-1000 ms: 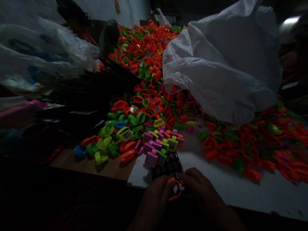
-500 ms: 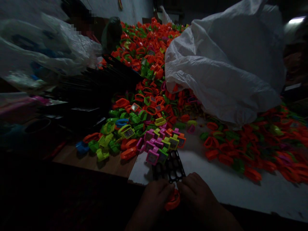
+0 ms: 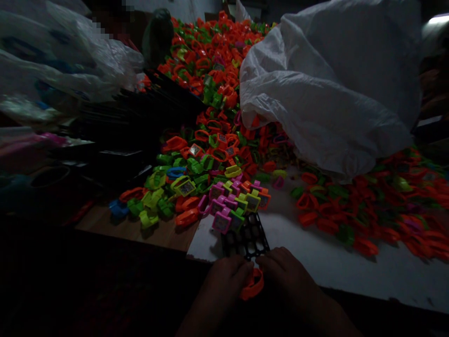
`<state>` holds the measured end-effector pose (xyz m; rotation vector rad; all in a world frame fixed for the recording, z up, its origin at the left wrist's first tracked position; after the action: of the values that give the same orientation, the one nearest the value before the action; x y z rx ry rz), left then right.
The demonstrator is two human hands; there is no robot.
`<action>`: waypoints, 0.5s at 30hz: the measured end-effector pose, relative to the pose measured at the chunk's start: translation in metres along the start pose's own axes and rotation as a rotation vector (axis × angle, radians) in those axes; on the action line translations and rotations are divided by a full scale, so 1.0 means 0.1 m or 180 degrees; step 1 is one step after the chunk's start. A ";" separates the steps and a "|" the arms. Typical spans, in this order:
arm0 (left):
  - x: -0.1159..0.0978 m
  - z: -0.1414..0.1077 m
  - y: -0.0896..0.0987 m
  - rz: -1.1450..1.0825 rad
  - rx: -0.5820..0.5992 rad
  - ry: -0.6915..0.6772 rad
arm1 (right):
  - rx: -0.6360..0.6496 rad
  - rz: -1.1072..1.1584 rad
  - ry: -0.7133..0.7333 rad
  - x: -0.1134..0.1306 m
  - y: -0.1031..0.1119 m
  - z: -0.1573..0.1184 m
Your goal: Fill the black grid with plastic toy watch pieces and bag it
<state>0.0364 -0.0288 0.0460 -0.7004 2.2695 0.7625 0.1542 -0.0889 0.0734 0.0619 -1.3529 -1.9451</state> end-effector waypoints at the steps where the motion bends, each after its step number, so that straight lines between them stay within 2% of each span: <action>1: 0.01 0.01 0.00 -0.0021 -0.0013 -0.0011 | 0.0019 0.0025 0.0004 0.00 0.00 -0.01; 9: 0.11 0.08 -0.04 -0.0375 -0.0026 0.0282 | 0.0150 0.0128 -0.0040 0.02 0.02 0.00; 12: 0.13 0.11 -0.08 -0.0543 0.0040 0.0371 | 0.0168 -0.0030 0.0113 0.07 0.05 0.03; 15: 0.17 0.14 -0.12 -0.0706 0.0073 0.0477 | -0.0006 -0.0279 0.0308 0.12 0.11 0.07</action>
<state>0.0387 -0.0320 0.0213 -1.0086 2.2791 0.5941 0.1492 -0.0924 0.0896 0.2151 -1.3041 -1.9896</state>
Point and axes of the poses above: each hand's wrist, its own z-axis towards the middle knuckle, its own y-axis out of the back of the hand, x = y × z, the point moved 7 cm from there along z, towards the middle knuckle, and after that the axes turned 8 degrees about y, right-handed, at the moved point
